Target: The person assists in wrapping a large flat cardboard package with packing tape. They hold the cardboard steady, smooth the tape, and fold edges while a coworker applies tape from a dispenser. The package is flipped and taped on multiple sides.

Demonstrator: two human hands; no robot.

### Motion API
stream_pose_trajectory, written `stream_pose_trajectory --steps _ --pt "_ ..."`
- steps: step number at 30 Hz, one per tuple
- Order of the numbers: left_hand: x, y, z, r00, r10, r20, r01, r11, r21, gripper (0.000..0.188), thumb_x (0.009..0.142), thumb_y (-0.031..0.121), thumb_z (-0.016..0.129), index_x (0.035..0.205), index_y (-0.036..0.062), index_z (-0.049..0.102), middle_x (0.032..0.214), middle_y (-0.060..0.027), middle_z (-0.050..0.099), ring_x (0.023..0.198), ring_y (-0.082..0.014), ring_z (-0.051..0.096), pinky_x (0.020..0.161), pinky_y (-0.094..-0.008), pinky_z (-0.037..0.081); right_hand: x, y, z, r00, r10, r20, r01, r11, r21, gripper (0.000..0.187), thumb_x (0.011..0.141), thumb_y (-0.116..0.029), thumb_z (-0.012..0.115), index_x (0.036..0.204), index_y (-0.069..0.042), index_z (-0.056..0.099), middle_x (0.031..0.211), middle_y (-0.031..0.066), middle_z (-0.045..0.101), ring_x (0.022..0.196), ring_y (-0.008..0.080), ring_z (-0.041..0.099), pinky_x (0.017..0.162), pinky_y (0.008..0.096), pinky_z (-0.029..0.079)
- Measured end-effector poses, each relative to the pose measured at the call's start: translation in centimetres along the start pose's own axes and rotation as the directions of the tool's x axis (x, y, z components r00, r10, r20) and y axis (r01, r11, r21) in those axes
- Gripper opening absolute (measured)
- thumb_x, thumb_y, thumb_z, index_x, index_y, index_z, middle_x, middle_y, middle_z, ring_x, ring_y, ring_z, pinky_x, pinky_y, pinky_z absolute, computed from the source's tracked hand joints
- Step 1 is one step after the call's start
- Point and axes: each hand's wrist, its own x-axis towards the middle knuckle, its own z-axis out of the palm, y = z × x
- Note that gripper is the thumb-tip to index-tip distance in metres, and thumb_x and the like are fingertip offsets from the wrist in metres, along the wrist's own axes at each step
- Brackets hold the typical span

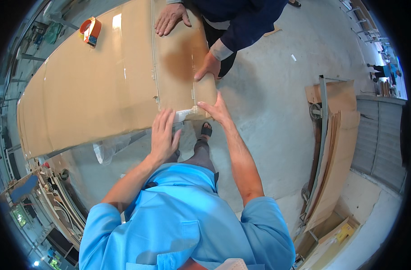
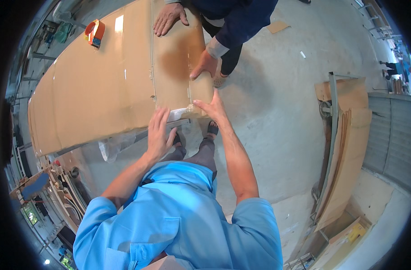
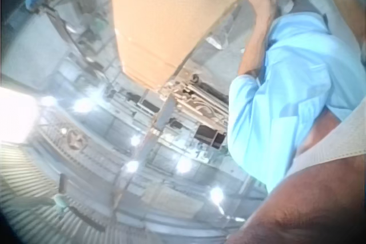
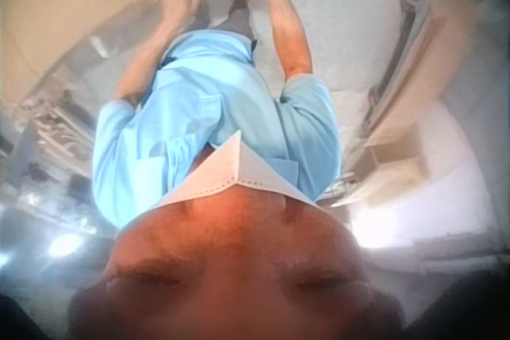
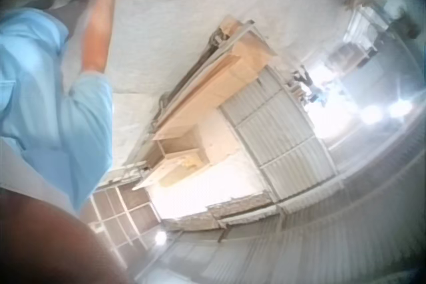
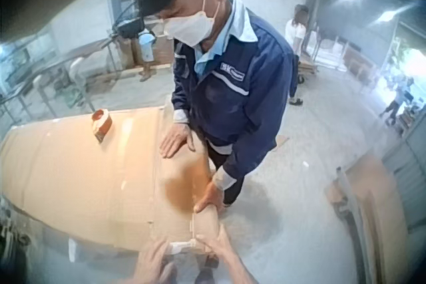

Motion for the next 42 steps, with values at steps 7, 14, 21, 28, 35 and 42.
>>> stream_pose_trajectory --steps 7,14,21,28,35,42 --pt "1.8 3.9 6.8 0.706 -0.259 0.659 0.662 -0.089 -0.744 0.08 0.089 0.039 0.078 0.147 0.0037 0.036 0.141 -0.0118 0.051 0.126 -0.0253 0.053 0.108 -0.04 0.044 0.0 0.0 0.0 0.999 -0.006 0.031 0.005 1.0 0.023 0.086 0.075 -0.029 0.087 0.139 0.002 0.04 0.127 0.0199 0.061 0.116 0.0275 0.061 0.097 0.0394 0.051" --pt "5.4 5.3 10.8 0.619 -0.577 0.533 0.285 -0.467 -0.837 0.074 0.09 0.039 0.076 0.143 0.0043 0.038 0.138 -0.0071 0.051 0.124 -0.0197 0.054 0.106 -0.0393 0.045 0.0 0.2 0.0 1.0 -0.008 0.03 0.008 1.0 0.008 0.081 0.076 -0.032 0.087 0.135 0.002 0.042 0.124 0.0204 0.062 0.114 0.0285 0.062 0.095 0.0403 0.051" --pt "6.4 5.5 10.8 0.611 -0.653 0.447 0.163 -0.448 -0.879 0.065 0.095 0.032 0.071 0.143 0.0022 0.039 0.135 -0.0116 0.053 0.122 -0.0199 0.057 0.101 -0.0367 0.051 -0.1 0.2 -0.2 0.998 -0.057 0.016 0.059 0.994 -0.094 0.077 0.076 -0.038 0.086 0.128 0.002 0.046 0.116 0.0206 0.065 0.108 0.0303 0.065 0.091 0.0408 0.052" --pt "6.1 4.8 10.2 0.515 -0.712 0.478 0.105 -0.501 -0.859 0.056 0.093 0.038 0.073 0.131 0.0016 0.052 0.122 -0.008 0.061 0.111 -0.0185 0.061 0.092 -0.033 0.052 0.2 0.4 0.0 1.0 -0.024 0.01 0.025 0.997 -0.077 0.08 0.076 -0.038 0.085 0.131 0.004 0.045 0.121 0.0225 0.063 0.112 0.0308 0.063 0.093 0.041 0.051" --pt "4.9 1.6 11.6 0.521 -0.756 0.397 0.143 -0.38 -0.914 0.05 0.091 0.044 0.075 0.116 0.0037 0.062 0.11 -0.0047 0.067 0.093 -0.014 0.063 0.072 -0.0285 0.05 0.5 1.3 -0.2 0.986 -0.163 0.038 0.166 0.976 -0.14 0.088 0.08 -0.037 0.084 0.14 0.007 0.037 0.131 0.0205 0.055 0.122 0.0279 0.056 0.101 0.0382 0.048" --pt "4.2 -0.3 11.9 0.542 -0.71 0.45 0.256 -0.371 -0.893 0.042 0.095 0.044 0.069 0.116 0.0084 0.063 0.103 -0.0042 0.07 0.089 -0.0119 0.066 0.07 -0.0263 0.053 1.1 2.4 1.2 0.999 -0.028 -0.044 0.018 0.975 -0.221 0.108 0.068 -0.053 0.085 0.146 0.001 0.034 0.14 0.0273 0.051 0.129 0.0375 0.053 0.107 0.0449 0.045"
